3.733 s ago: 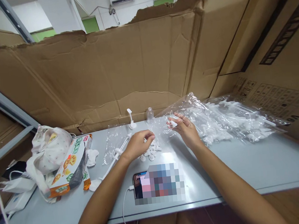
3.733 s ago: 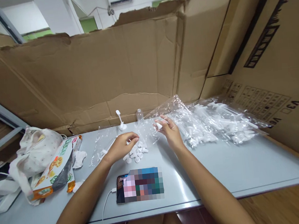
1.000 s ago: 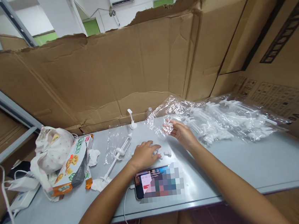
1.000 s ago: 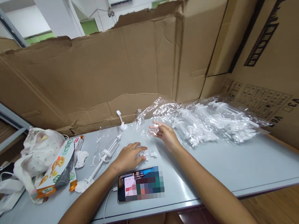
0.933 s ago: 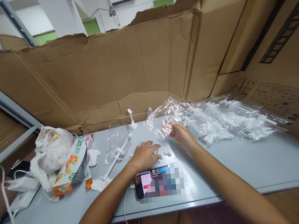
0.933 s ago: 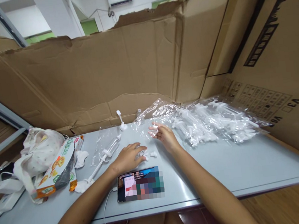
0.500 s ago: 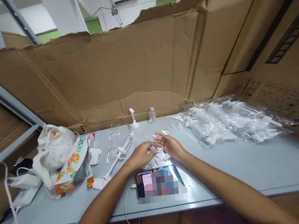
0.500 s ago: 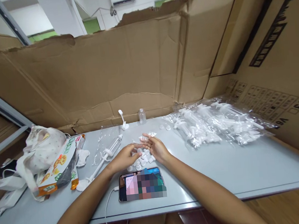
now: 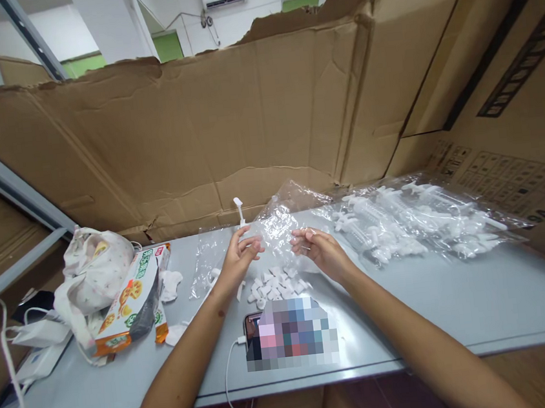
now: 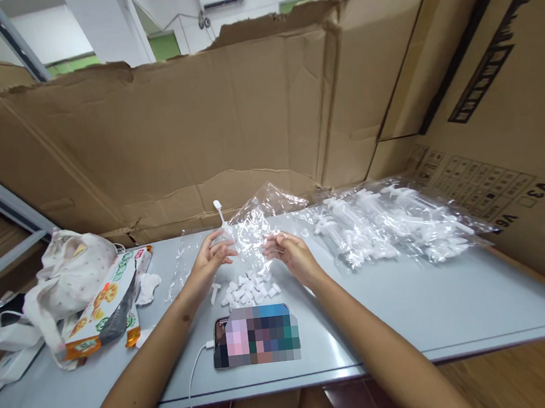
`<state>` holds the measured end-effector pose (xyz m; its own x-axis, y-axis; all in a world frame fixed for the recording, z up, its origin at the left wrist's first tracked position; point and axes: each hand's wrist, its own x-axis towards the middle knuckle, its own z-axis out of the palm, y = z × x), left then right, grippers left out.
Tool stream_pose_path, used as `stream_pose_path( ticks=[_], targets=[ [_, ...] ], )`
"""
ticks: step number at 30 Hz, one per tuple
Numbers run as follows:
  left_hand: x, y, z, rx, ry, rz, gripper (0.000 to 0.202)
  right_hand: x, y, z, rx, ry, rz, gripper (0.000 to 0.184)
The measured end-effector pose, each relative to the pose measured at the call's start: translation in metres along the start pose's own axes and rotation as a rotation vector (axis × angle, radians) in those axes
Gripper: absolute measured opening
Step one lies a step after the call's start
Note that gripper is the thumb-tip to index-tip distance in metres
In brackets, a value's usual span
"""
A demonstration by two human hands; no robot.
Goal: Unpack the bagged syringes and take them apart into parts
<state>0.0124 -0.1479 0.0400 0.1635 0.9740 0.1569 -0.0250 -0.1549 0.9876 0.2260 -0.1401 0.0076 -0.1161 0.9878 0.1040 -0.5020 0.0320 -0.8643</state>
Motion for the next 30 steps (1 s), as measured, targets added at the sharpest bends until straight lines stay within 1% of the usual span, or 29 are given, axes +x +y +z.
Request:
stream_pose_path(
  ticks=[2,3,4,5,7,8,9,11,13,14,17,19,21,23,25,26,28,29,30],
  targets=[
    [-0.001,0.004,-0.004,-0.1,-0.018,0.009,0.075,-0.001,-0.002,0.001,-0.064,-0.03,-0.011,0.021],
    [-0.002,0.006,-0.006,-0.12,-0.026,0.021,0.076,-0.001,-0.003,0.001,-0.097,-0.042,-0.02,0.022],
    [-0.004,0.008,-0.008,-0.117,-0.037,0.034,0.071,-0.001,-0.003,0.0,-0.131,-0.056,-0.03,0.022],
    [-0.005,0.009,-0.01,-0.092,-0.049,0.046,0.062,-0.001,-0.003,-0.001,-0.165,-0.072,-0.04,0.022],
    [-0.008,0.01,-0.012,-0.001,-0.065,0.056,0.036,-0.001,-0.002,-0.004,-0.22,-0.106,-0.062,0.022],
    [-0.01,0.01,-0.013,0.05,-0.076,0.052,0.027,0.0,-0.002,-0.005,-0.236,-0.118,-0.075,0.022],
    [-0.011,0.01,-0.013,0.099,-0.092,0.044,0.022,-0.001,-0.003,-0.006,-0.244,-0.125,-0.091,0.022],
    [-0.014,0.007,-0.014,0.173,-0.144,0.015,0.02,-0.001,-0.003,-0.006,-0.249,-0.126,-0.131,0.024],
    [-0.016,0.004,-0.013,0.225,-0.19,-0.011,0.022,-0.003,-0.004,-0.004,-0.258,-0.124,-0.152,0.027],
    [-0.017,0.003,-0.013,0.246,-0.194,-0.017,0.023,-0.004,-0.005,-0.003,-0.266,-0.124,-0.152,0.028],
    [-0.021,0.001,-0.012,0.276,-0.148,-0.01,0.032,-0.006,-0.005,0.0,-0.291,-0.148,-0.121,0.035],
    [-0.023,0.002,-0.013,0.258,-0.116,0.01,0.041,-0.007,-0.004,0.001,-0.298,-0.204,-0.093,0.045],
    [-0.025,0.004,-0.015,0.22,-0.106,0.029,0.05,-0.008,-0.002,0.001,-0.278,-0.286,-0.069,0.064],
    [-0.028,0.006,-0.017,0.184,-0.117,0.045,0.059,-0.009,0.0,0.001,-0.239,-0.36,-0.046,0.088],
    [-0.03,0.004,-0.019,0.166,-0.133,0.058,0.069,-0.011,0.002,0.002,-0.212,-0.392,-0.027,0.109],
    [-0.03,0.002,-0.02,0.167,-0.132,0.064,0.074,-0.012,0.003,0.004,-0.21,-0.386,-0.023,0.116],
    [-0.032,-0.005,-0.02,0.185,-0.099,0.075,0.079,-0.014,0.005,0.008,-0.236,-0.345,-0.023,0.122],
    [-0.033,-0.008,-0.019,0.195,-0.071,0.081,0.078,-0.015,0.006,0.01,-0.263,-0.313,-0.028,0.119],
    [-0.033,-0.012,-0.018,0.201,-0.042,0.089,0.074,-0.016,0.007,0.013,-0.297,-0.276,-0.038,0.111]
  ],
)
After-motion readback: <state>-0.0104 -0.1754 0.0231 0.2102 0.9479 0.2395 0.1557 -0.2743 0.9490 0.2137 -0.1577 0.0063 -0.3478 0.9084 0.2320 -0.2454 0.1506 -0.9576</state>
